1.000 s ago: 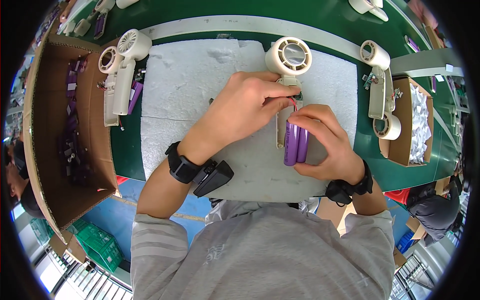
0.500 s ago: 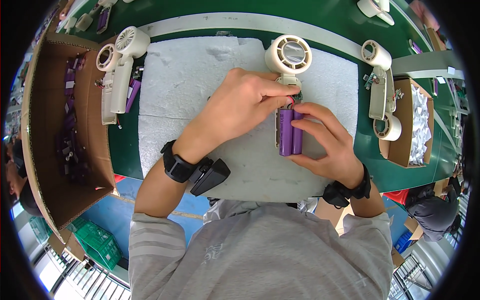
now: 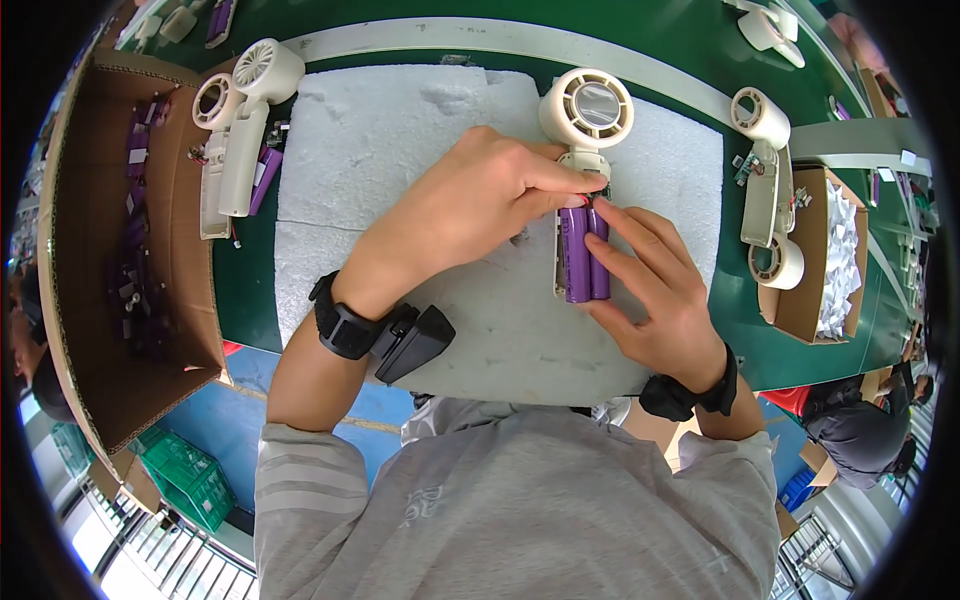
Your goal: Assembling electronic devices by inserting circuit boards and batteries into plastic casings.
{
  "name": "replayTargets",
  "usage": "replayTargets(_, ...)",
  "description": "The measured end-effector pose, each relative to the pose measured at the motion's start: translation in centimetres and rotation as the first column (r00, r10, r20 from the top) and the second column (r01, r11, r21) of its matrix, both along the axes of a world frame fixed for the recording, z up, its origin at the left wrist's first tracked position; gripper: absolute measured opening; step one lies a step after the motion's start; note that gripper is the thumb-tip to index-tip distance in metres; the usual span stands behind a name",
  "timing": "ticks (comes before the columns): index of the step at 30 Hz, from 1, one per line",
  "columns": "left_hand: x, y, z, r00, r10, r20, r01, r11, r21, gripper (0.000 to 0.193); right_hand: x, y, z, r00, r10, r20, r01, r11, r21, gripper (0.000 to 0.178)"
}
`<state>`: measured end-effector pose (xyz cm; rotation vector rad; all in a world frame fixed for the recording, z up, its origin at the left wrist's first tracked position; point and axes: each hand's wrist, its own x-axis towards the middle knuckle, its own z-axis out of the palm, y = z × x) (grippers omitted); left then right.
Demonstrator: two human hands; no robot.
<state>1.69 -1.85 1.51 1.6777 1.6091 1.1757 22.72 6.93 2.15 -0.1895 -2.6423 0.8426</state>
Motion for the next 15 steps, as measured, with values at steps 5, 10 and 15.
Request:
replayTargets(5, -0.16, -0.03, -0.12, 0.998, -0.017, 0.056, 0.018, 1.000, -0.005, 0.022, 0.09, -0.90, 0.08, 0.997, -0.070, 0.025, 0.071, 0.997, -0.011, 0.055)
replayTargets(10, -0.26, -0.02, 0.43, 0.999, -0.009, 0.037, 0.012, 0.998, -0.065, 0.021, -0.15, -0.99, 0.54, 0.996, -0.075, 0.055, 0.071, 0.995, 0.068, 0.054)
replayTargets(15, -0.21, -0.10, 0.57, 1.000, 0.021, 0.018, -0.019, 0.993, -0.120, 0.028, -0.18, -0.96, 0.25, 0.993, -0.111, 0.040, 0.110, 0.993, 0.037, 0.052)
